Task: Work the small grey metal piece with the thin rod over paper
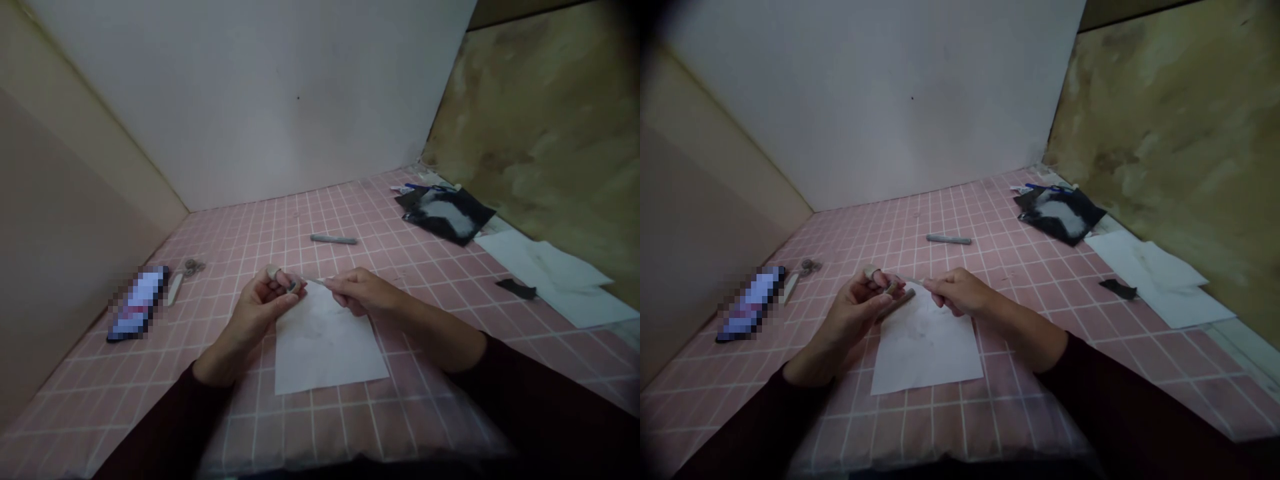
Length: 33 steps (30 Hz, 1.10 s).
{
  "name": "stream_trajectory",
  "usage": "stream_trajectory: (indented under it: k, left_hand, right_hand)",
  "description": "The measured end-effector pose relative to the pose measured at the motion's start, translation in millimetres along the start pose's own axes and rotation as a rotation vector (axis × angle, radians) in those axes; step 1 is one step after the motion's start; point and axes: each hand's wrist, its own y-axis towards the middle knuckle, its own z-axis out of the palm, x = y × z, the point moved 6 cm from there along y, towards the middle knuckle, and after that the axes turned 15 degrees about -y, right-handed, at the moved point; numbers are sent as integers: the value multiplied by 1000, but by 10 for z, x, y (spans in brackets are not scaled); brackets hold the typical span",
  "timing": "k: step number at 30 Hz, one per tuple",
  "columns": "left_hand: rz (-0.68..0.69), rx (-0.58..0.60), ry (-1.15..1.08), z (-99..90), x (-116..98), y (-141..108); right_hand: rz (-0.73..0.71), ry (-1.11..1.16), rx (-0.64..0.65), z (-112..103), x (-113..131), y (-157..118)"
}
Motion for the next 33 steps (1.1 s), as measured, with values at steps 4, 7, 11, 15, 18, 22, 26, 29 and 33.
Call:
stream_trajectory:
  k: [4,7,11,15,18,22,26,29,33]
  left_hand:
    - [31,19,63,36,-6,-23]
    - [43,3,71,27,-19,-29]
    - [7,-64,16,-64,-33,7]
    - [-71,-45,-138,-102,-17,46]
    - [-153,-17,-233,-78,19,33]
    - [-213,-19,-272,-82,56,11]
    - [-231,-4,-286,-115,82,37]
    - [-226,-22,-286,-138,97,65]
    - [-178,-66,-287,-139,79,79]
  right_hand:
    - [-16,-27,-12,-2,13,-9]
    - [-19,-59,-17,-21,13,2]
    - [-37,-65,-47,-66,11,28]
    - [-66,-44,-57,-81,35,25]
    - [-110,-62,-78,-96,87,-4]
    - [-195,-90,-85,-108,176,-49]
    - [-268,-178,-43,-81,224,-75]
    - [-297,-251,-31,-59,232,-80]
    - [-311,-340,-44,-57,238,-77]
